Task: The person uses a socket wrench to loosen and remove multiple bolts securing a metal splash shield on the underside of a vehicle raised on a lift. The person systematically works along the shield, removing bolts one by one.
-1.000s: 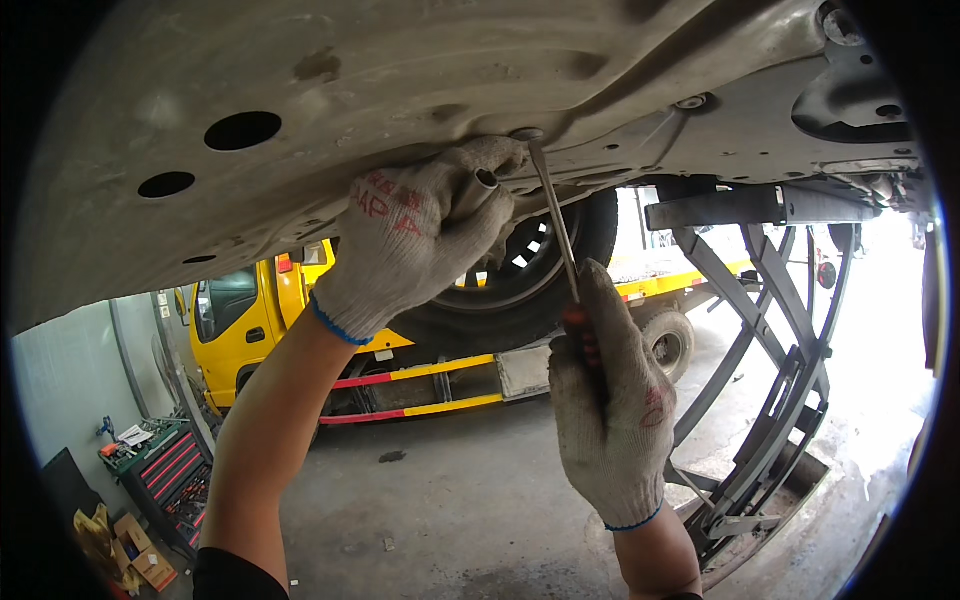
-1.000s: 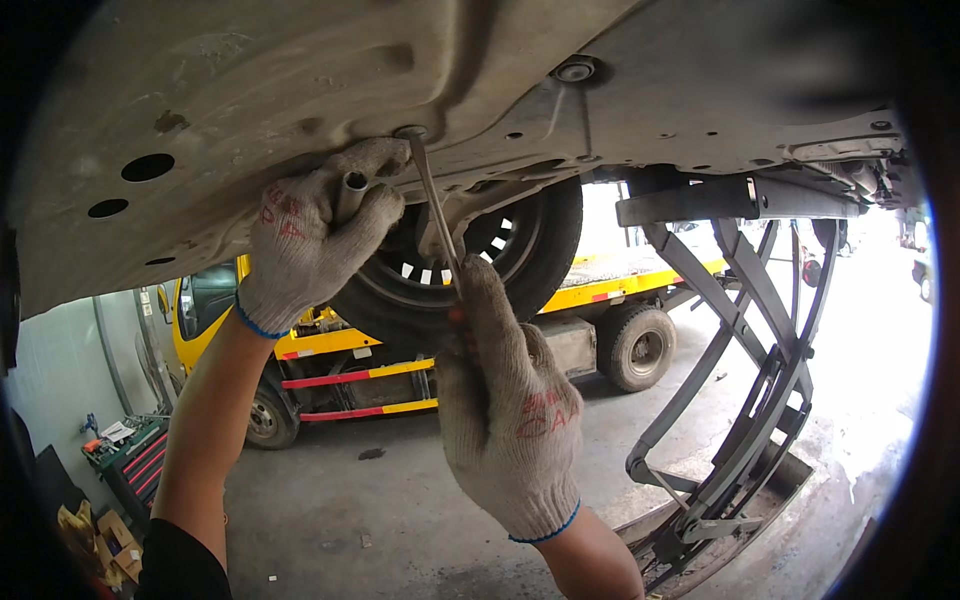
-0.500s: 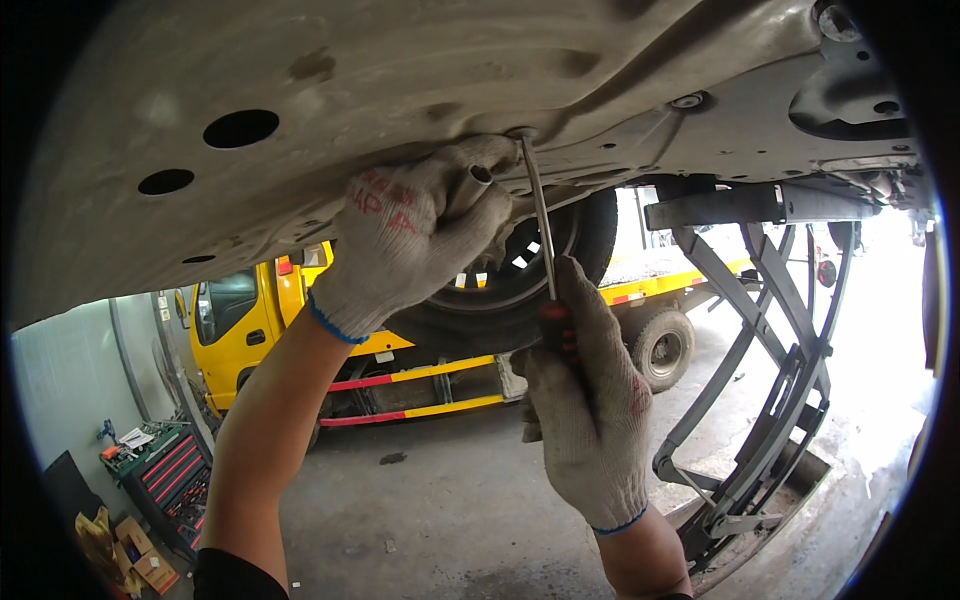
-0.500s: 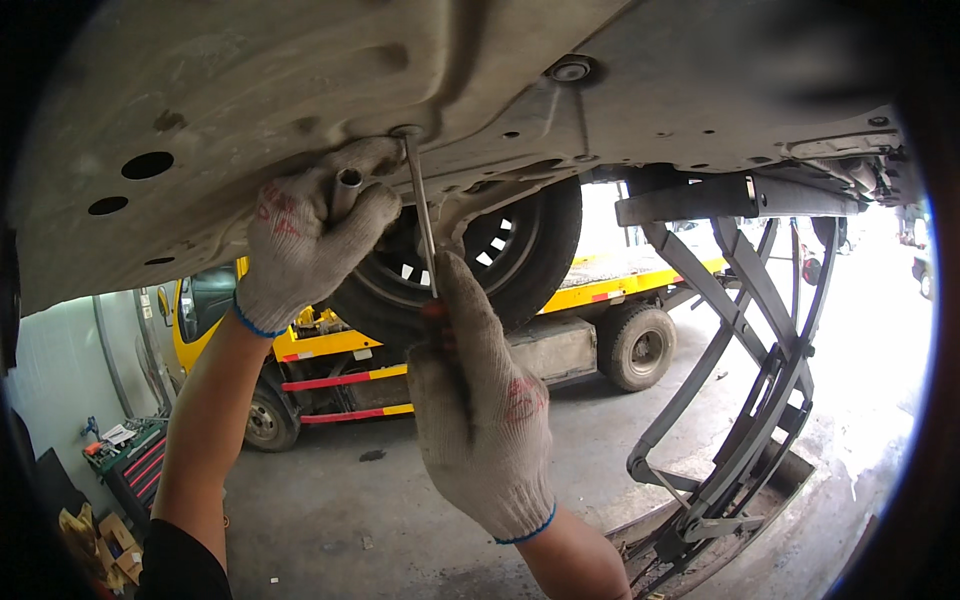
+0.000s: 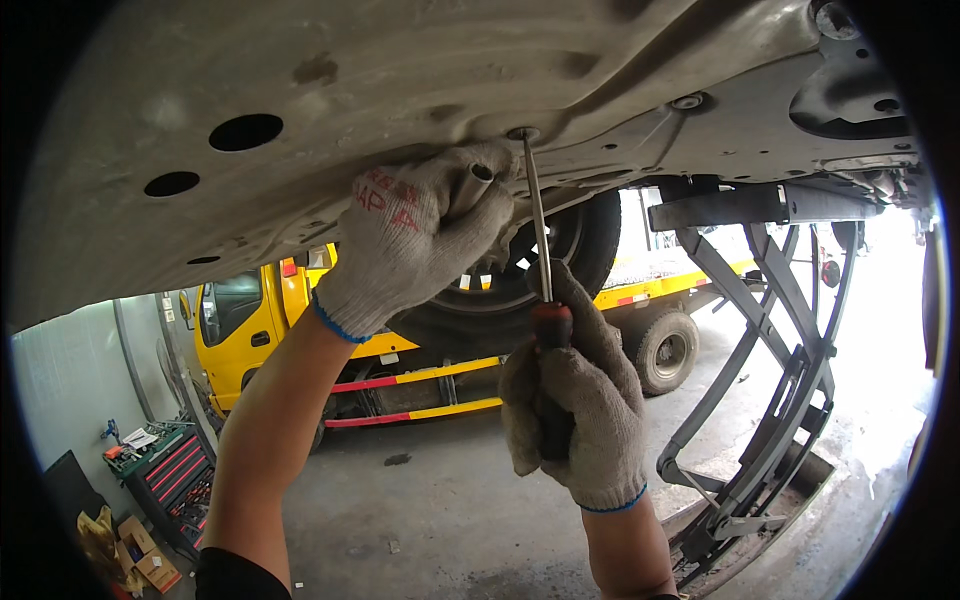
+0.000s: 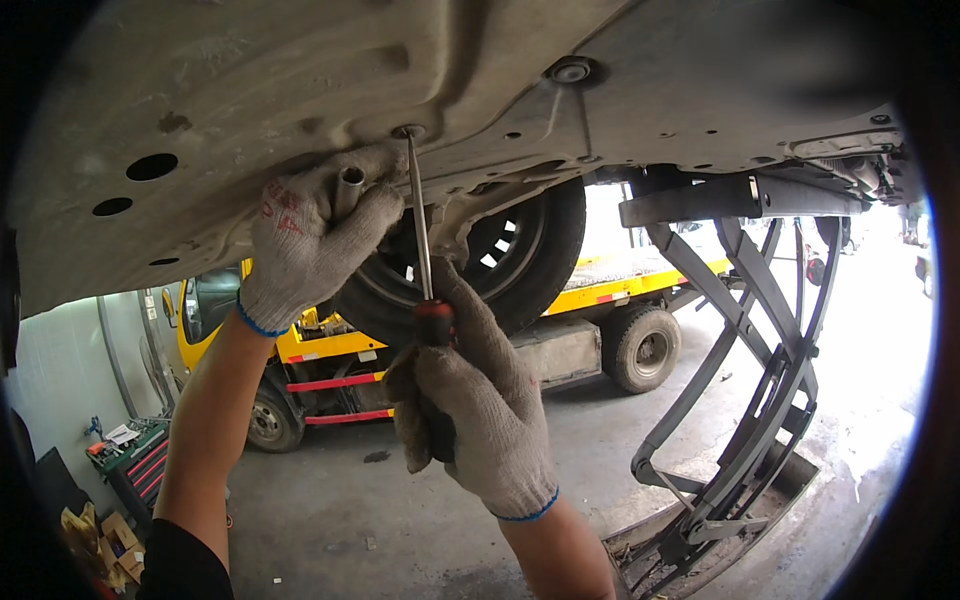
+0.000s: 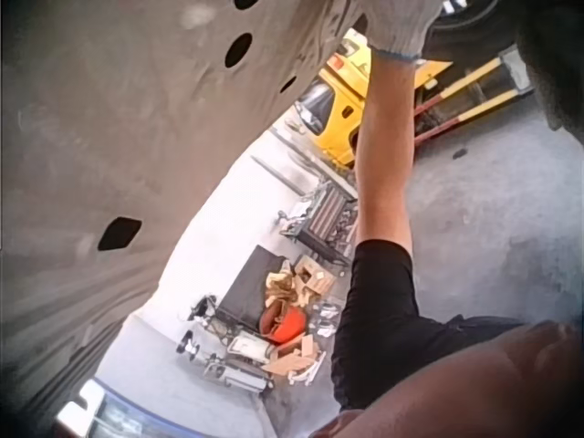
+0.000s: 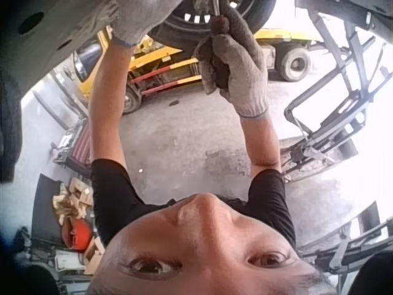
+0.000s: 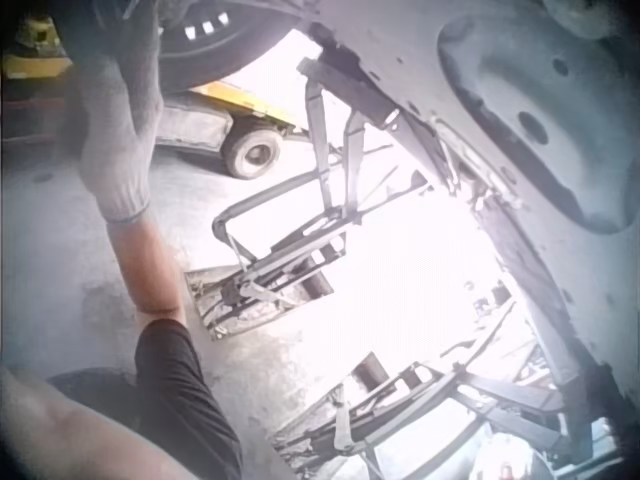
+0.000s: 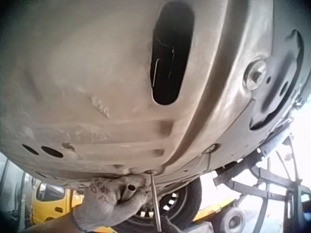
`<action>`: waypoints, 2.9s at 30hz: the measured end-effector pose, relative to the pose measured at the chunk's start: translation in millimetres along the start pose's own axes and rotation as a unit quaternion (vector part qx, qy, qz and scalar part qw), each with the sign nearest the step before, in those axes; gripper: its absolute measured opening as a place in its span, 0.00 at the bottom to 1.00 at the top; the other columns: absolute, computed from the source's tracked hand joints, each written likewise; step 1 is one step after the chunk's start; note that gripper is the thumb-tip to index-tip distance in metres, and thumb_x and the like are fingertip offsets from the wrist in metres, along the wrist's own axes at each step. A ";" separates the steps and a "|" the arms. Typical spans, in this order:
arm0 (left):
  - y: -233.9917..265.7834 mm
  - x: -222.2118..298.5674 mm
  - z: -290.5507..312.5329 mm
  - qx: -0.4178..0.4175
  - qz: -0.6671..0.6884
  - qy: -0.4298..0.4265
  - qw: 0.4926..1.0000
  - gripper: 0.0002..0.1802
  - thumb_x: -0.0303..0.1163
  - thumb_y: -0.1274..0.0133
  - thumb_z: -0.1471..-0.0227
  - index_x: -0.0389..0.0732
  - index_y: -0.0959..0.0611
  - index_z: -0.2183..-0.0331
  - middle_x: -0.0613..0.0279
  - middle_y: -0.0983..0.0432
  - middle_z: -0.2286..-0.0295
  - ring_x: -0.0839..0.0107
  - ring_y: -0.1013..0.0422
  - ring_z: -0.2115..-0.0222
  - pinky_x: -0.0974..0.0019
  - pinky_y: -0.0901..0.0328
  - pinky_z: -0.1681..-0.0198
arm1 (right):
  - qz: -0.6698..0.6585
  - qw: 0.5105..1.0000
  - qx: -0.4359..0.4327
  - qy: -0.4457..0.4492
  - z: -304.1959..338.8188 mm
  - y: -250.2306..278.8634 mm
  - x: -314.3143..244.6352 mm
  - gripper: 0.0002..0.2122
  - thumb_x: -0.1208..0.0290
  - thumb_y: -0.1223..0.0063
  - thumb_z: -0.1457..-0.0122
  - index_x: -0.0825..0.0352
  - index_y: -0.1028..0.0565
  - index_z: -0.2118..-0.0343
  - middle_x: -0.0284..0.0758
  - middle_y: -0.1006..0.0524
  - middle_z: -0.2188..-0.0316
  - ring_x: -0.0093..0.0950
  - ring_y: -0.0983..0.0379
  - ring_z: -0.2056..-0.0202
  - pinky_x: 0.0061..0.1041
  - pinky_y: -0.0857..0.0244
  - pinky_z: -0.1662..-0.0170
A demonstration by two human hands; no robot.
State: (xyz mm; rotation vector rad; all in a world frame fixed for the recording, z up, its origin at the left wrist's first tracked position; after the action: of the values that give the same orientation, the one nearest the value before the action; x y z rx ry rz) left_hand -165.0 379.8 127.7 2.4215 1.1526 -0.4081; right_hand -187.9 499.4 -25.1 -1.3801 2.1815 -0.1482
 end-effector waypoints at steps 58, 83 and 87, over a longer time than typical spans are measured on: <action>13.2 133.2 687.6 0.522 0.639 0.558 0.091 0.33 0.24 0.53 0.53 0.27 0.30 0.43 0.42 0.24 0.49 0.57 0.21 0.54 0.58 0.23 0.52 | 0.483 0.724 -0.076 -0.486 283.3 49.7 388.5 0.14 0.78 0.44 0.44 0.72 0.22 0.53 0.25 0.25 0.73 0.14 0.31 0.72 0.17 0.34 0.68; 81.4 244.1 702.3 0.141 0.696 0.698 -0.091 0.09 0.35 0.53 0.35 0.42 0.22 0.60 0.67 0.29 0.74 0.76 0.36 0.80 0.69 0.38 0.79 | 0.737 0.567 0.050 -0.364 363.0 -98.3 299.6 0.10 0.67 0.38 0.48 0.67 0.20 0.65 0.41 0.20 0.70 0.42 0.21 0.68 0.38 0.28 0.64; 137.4 256.9 689.2 -0.054 0.593 0.754 0.278 0.25 0.37 0.43 0.38 0.36 0.27 0.44 0.57 0.21 0.59 0.70 0.24 0.65 0.63 0.27 0.60 | 0.673 0.540 0.158 -0.481 430.4 -131.0 273.7 0.12 0.61 0.36 0.48 0.65 0.22 0.69 0.44 0.22 0.74 0.44 0.22 0.67 0.40 0.30 0.64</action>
State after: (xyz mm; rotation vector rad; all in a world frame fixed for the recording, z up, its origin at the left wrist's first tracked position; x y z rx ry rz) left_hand 45.4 132.2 -546.3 2.0028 -0.7950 2.6052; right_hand 45.0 284.8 -445.8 0.6472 1.4552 0.6195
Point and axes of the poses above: each hand's wrist, its own z-axis away from the middle knuckle, its own y-axis out of the back of the hand, x = y × z, the point moved 6 cm from there along -z, towards the middle knuckle
